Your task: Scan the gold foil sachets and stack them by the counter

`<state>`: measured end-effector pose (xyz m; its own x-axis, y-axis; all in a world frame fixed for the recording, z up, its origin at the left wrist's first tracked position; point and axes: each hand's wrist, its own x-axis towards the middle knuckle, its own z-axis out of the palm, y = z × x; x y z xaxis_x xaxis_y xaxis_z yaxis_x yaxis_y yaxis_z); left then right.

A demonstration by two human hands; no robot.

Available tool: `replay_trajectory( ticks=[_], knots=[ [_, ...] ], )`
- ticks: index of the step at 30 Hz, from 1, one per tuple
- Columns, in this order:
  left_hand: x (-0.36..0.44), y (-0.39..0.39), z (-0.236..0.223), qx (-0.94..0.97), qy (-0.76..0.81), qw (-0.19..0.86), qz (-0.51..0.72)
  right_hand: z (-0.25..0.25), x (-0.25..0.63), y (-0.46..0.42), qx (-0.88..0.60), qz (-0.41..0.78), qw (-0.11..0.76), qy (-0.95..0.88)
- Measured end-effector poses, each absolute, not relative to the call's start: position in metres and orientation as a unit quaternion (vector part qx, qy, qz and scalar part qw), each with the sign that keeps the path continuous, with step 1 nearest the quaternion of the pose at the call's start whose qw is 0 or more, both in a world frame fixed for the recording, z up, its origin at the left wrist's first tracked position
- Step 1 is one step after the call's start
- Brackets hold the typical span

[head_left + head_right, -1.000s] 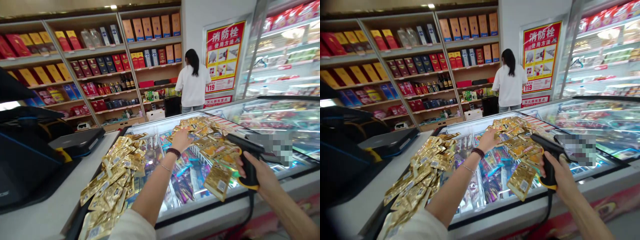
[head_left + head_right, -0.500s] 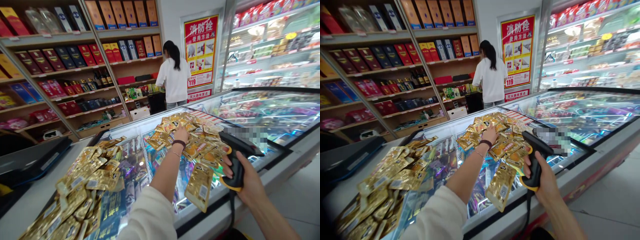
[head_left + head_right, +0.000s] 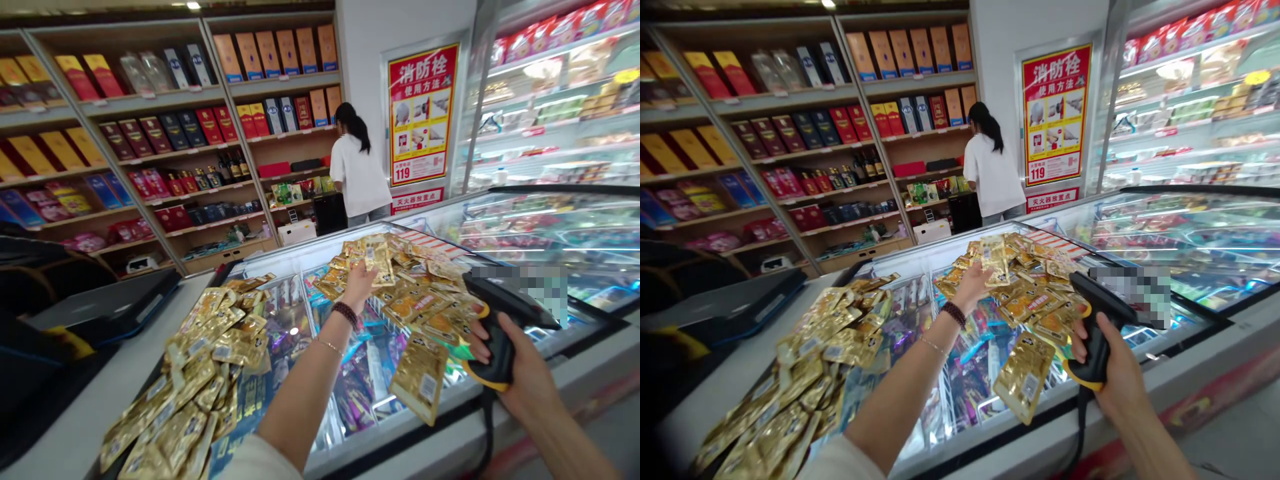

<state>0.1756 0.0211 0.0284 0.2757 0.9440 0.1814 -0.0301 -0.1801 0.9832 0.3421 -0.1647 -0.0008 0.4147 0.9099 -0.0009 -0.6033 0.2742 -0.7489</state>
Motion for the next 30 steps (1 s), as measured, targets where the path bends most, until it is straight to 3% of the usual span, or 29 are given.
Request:
replay_trajectory(
  ticks=[3, 7, 12, 17, 30],
  knots=[
    [0.139, -0.009, 0.018, 0.504, 0.347, 0.632, 0.475, 0.002, 0.339, -0.162, -0.377, 0.491, 0.75, -0.231],
    [0.094, -0.039, 0.013, 0.459, 0.358, 0.654, 0.482, 0.008, 0.326, -0.157, -0.423, 0.504, 0.707, -0.259],
    [0.048, -0.058, 0.013, 0.51, 0.389, 0.621, 0.452, 0.025, 0.293, -0.158, -0.478, 0.495, 0.604, -0.402],
    [0.019, -0.065, 0.015, 0.528, 0.443, 0.558, 0.462, 0.051, 0.247, -0.171, -0.523, 0.352, 0.48, -0.61],
    [-0.008, -0.054, 0.012, 0.478, 0.492, 0.514, 0.515, 0.074, 0.209, -0.173, -0.593, 0.186, 0.295, -0.726]
  ],
)
